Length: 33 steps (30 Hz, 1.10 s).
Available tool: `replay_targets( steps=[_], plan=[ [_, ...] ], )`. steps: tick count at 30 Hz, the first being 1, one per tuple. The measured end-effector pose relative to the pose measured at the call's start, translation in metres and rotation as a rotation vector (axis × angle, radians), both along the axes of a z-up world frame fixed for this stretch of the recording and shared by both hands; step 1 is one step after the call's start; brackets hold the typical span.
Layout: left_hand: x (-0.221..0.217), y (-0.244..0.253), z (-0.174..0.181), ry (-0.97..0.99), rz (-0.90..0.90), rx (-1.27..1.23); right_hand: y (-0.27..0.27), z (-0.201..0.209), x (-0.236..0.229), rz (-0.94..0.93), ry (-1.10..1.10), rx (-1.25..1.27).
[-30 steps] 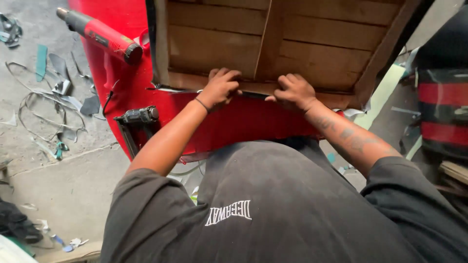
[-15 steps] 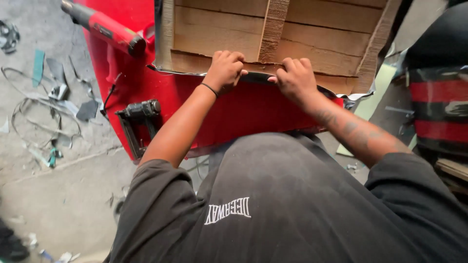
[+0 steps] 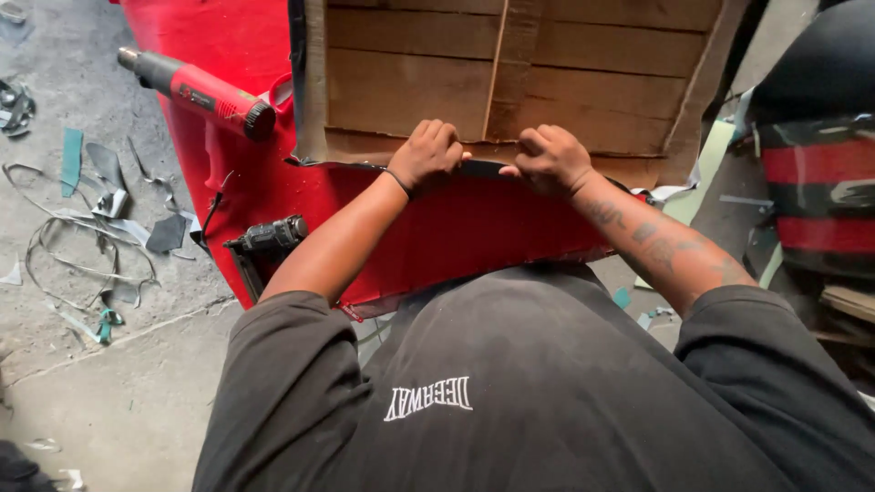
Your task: The person is attaching a black vinyl cover to a wooden seat frame using a pneumatic stapler.
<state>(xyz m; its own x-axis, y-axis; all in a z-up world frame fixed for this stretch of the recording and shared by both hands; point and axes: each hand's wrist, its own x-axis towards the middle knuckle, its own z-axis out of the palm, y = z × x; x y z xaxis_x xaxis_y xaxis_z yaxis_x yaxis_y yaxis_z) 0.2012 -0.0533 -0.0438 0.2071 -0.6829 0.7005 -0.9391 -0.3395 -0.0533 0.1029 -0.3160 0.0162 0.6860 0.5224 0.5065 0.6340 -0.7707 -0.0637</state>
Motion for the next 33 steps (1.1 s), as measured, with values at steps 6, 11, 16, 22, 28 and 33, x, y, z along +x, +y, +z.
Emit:
replay_targets(
  steps=[6,11,16,22,28,33],
  plan=[
    [-0.006,0.012,-0.022,0.043,0.065,0.096,-0.002,-0.023,-0.014,-0.075,0.084,-0.087],
    [-0.020,0.013,-0.007,0.286,0.102,0.070,0.012,-0.006,-0.018,-0.089,0.023,-0.125],
    [-0.029,0.012,0.017,0.339,0.189,0.090,0.016,0.009,-0.015,-0.035,0.058,-0.179],
    [-0.026,0.013,0.018,0.233,0.139,0.035,0.013,-0.008,-0.023,-0.116,0.159,-0.144],
    [-0.100,0.109,0.025,0.416,0.948,-0.381,0.002,-0.043,-0.026,-0.134,0.201,-0.121],
    [-0.213,0.223,0.005,0.852,1.578,-0.302,0.005,-0.020,-0.021,-0.133,0.007,-0.130]
  ],
)
